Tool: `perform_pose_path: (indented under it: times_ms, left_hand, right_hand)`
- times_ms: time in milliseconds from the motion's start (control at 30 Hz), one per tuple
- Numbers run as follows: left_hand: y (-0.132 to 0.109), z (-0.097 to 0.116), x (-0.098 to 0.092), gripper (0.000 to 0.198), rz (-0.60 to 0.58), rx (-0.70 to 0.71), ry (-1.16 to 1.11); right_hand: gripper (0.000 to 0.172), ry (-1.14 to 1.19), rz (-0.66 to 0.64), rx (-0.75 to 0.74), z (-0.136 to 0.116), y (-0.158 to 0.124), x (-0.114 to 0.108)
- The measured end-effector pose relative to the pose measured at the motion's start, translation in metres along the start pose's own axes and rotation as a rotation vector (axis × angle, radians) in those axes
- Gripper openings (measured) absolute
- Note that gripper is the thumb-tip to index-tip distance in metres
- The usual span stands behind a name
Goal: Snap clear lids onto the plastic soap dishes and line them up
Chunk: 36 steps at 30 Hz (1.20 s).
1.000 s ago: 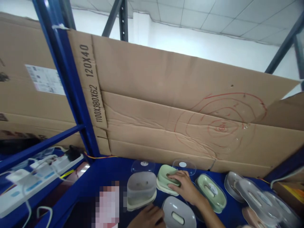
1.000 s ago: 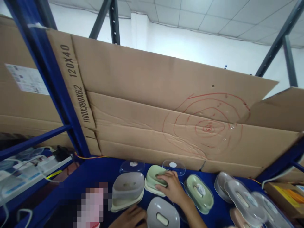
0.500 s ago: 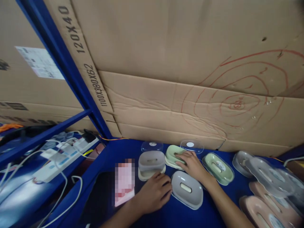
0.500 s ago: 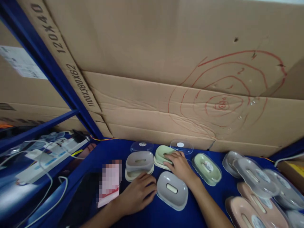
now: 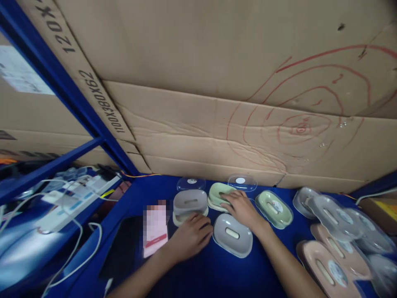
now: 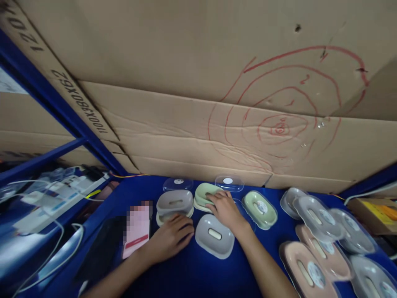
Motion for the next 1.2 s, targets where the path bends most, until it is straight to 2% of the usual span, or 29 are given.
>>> perform_pose_path:
  times_ms: [133, 200, 267, 367, 500, 600, 700, 800, 867, 933, 1000, 1100, 1200]
  left_hand:
    - [0.001, -0.001, -0.007, 0.013, 0.039, -0.025, 0.094]
    - [0.002, -0.001, -0.012, 0.014, 0.086, -0.032, 0.135]
    - [0.002, 0.0, -0.017, 0.015, 0.14, -0.056, 0.164]
    - [0.0, 0.002, -0.022, 0.017, 0.197, -0.111, 0.18]
    - [-0.004, 0.001, -0.026, 0.016, 0.217, -0.097, 0.21]
    - [-0.004, -0.002, -0.026, 0.016, 0.199, -0.079, 0.204]
    - [-0.001, -0.005, -0.023, 0.016, 0.199, -0.08, 0.152]
    - [0.001, -0.008, -0.021, 0.014, 0.215, -0.075, 0.114]
    - [0.002, -0.007, -0.02, 0.012, 0.214, -0.063, 0.103]
    - [0.002, -0.004, -0.019, 0.012, 0.187, -0.018, 0.082]
    - [0.003, 0.003, -0.016, 0.014, 0.123, 0.056, 0.043]
    - [0.003, 0.012, -0.007, 0.027, -0.036, 0.123, -0.018]
    - [0.002, 0.017, 0.003, 0.031, -0.146, 0.12, -0.052]
  right_hand:
    - [0.037, 0.018, -0.011, -0.042, 0.001, -0.001, -0.011]
    - [0.039, -0.001, 0.031, -0.033, 0.007, -0.006, -0.024]
    - [0.041, -0.071, 0.108, 0.02, 0.018, -0.02, -0.038]
    - [0.037, -0.217, 0.186, 0.149, 0.034, -0.055, -0.05]
    - [0.048, -0.413, 0.236, 0.398, 0.053, -0.11, -0.036]
    - [0.062, -0.496, 0.24, 0.598, 0.067, -0.134, -0.015]
    - [0.062, -0.416, 0.23, 0.622, 0.074, -0.138, -0.004]
    - [0.055, -0.247, 0.289, 0.595, 0.075, -0.136, -0.01]
    - [0.05, -0.226, 0.367, 0.631, 0.072, -0.135, -0.016]
    - [0.043, -0.288, 0.443, 0.685, 0.066, -0.134, -0.02]
    - [0.038, -0.324, 0.451, 0.69, 0.058, -0.134, -0.02]
    - [0.036, -0.31, 0.3, 0.62, 0.049, -0.13, -0.012]
    - [0.043, -0.34, 0.166, 0.593, 0.049, -0.127, -0.004]
Point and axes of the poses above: each hand's wrist, its own y-axis towards the middle knuckle, its own x-axis out of the palm, z = x × y, the point moved 1 cm from there along y, towards the middle knuckle, and after that the axes turned 14 degrees about -y, right-handed, at the moved point
